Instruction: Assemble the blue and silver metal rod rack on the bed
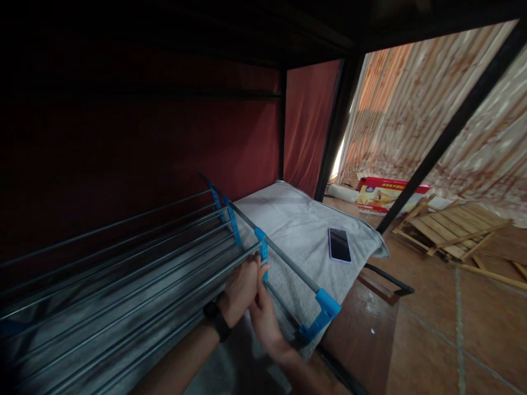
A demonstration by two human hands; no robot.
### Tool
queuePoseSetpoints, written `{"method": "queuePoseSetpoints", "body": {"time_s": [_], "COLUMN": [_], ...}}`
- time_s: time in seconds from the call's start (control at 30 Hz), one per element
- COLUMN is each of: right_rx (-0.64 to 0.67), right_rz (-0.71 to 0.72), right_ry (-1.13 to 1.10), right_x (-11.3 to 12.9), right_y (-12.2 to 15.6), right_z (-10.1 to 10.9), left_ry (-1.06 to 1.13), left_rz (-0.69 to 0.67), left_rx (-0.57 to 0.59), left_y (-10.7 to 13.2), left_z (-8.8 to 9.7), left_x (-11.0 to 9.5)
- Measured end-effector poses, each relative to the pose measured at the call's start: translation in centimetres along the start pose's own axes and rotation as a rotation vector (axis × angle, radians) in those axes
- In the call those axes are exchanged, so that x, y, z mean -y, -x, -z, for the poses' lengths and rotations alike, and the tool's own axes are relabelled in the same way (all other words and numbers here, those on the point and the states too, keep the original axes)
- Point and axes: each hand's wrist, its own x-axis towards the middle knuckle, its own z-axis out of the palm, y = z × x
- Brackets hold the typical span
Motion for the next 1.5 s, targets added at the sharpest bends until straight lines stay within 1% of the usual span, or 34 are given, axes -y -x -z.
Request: {"method": "queuePoseSetpoints", "body": {"time_s": [0.1, 0.17, 0.2, 0.27, 0.33, 0.4, 0.57, 0.7, 0.87, 0.97, 1.1, 1.17, 1.27, 1.4, 1.5], "right_rx": [-0.224, -0.312, -0.314, -0.257, -0.178, -0.137, -0.124, -0.102, -0.103, -0.108, -0.149, -0.165, -0.175, -0.184, -0.184], "right_rz": [0.154, 0.265, 0.304, 0.343, 0.343, 0.332, 0.336, 0.315, 0.321, 0.318, 0.303, 0.302, 0.314, 0.341, 0.336], "right_ry": [0.265, 0.401, 0.432, 0.432, 0.398, 0.383, 0.496, 0.543, 0.547, 0.538, 0.53, 0.538, 0.555, 0.574, 0.581], "right_x": [0.5, 1.0, 1.3, 1.9, 2.3, 2.3, 2.0, 2.0, 2.4, 2.5, 2.4, 2.4, 2.3, 2.1, 1.8], "right_y": [-1.9, -3.3, -3.9, -5.0, -5.9, -6.3, -6.5, -6.7, -6.9, -6.8, -6.7, -6.6, -6.4, -6.2, -6.1], "right_z": [2.4, 3.0, 3.0, 2.8, 2.4, 2.3, 2.8, 3.1, 3.0, 2.9, 2.7, 2.6, 2.4, 2.3, 2.3], "left_ry": [-0.028, -0.051, -0.06, -0.077, -0.091, -0.098, -0.143, -0.163, -0.146, -0.132, -0.093, -0.06, 0.016, 0.129, 0.175], "left_rz": [-0.02, -0.027, -0.027, -0.016, -0.008, -0.007, 0.026, 0.005, 0.004, -0.01, 0.003, 0.002, 0.0, 0.051, 0.075], "left_rx": [-0.011, -0.032, -0.037, -0.029, -0.017, 0.0, 0.042, 0.044, 0.035, 0.003, 0.037, 0.04, 0.007, 0.003, -0.002], "left_y": [0.2, 0.3, 0.4, 0.4, 0.3, 0.2, 0.1, -0.1, -0.3, -0.5, -0.5, -0.4, -0.4, -0.7, -0.8], "left_z": [0.4, 0.6, 0.6, 0.6, 0.6, 0.7, 0.9, 0.9, 1.0, 1.1, 1.0, 0.8, 0.5, -0.1, -0.5], "left_x": [-0.2, -0.3, -0.3, -0.3, -0.4, -0.4, -0.6, -0.5, -0.2, 0.1, 0.5, 0.7, 1.0, 1.5, 1.9]}}
